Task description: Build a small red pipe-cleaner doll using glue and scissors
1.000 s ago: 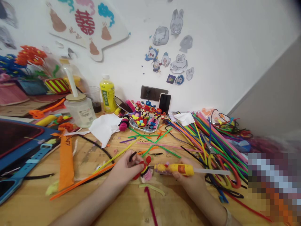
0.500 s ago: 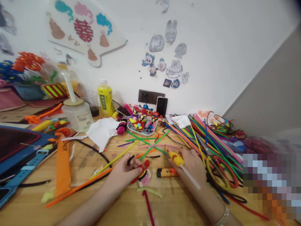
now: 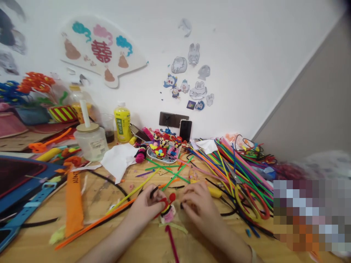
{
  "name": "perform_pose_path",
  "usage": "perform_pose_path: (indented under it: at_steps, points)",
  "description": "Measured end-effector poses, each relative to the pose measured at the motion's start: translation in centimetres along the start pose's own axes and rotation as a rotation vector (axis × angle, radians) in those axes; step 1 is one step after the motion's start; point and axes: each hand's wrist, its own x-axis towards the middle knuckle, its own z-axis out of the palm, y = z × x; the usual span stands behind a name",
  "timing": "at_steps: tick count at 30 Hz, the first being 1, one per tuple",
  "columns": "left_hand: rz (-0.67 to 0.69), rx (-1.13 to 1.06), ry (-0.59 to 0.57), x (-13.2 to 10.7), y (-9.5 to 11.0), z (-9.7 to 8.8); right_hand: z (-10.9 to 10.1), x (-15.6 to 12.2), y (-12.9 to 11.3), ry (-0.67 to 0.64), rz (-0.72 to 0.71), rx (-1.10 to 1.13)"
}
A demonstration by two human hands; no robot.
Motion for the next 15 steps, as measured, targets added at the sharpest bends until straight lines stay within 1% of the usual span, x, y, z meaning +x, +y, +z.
perform_pose_path:
  at_steps: [3, 7, 15]
  points:
    - [-0.012, -0.025, -0.010, 0.0, 0.3, 0.2, 1.2, 0.0, -1.1, 0.000, 0.007, 0.029]
    - [-0.030, -0.042, 0.001, -0.1, 0.4, 0.2, 2.2, -0.2, -1.0, 0.027, 0.004, -0.002]
    - [-0.038, -0.053, -0.007, -0.2, 0.5, 0.3, 2.4, -0.2, -1.0, 0.029, 0.011, -0.014]
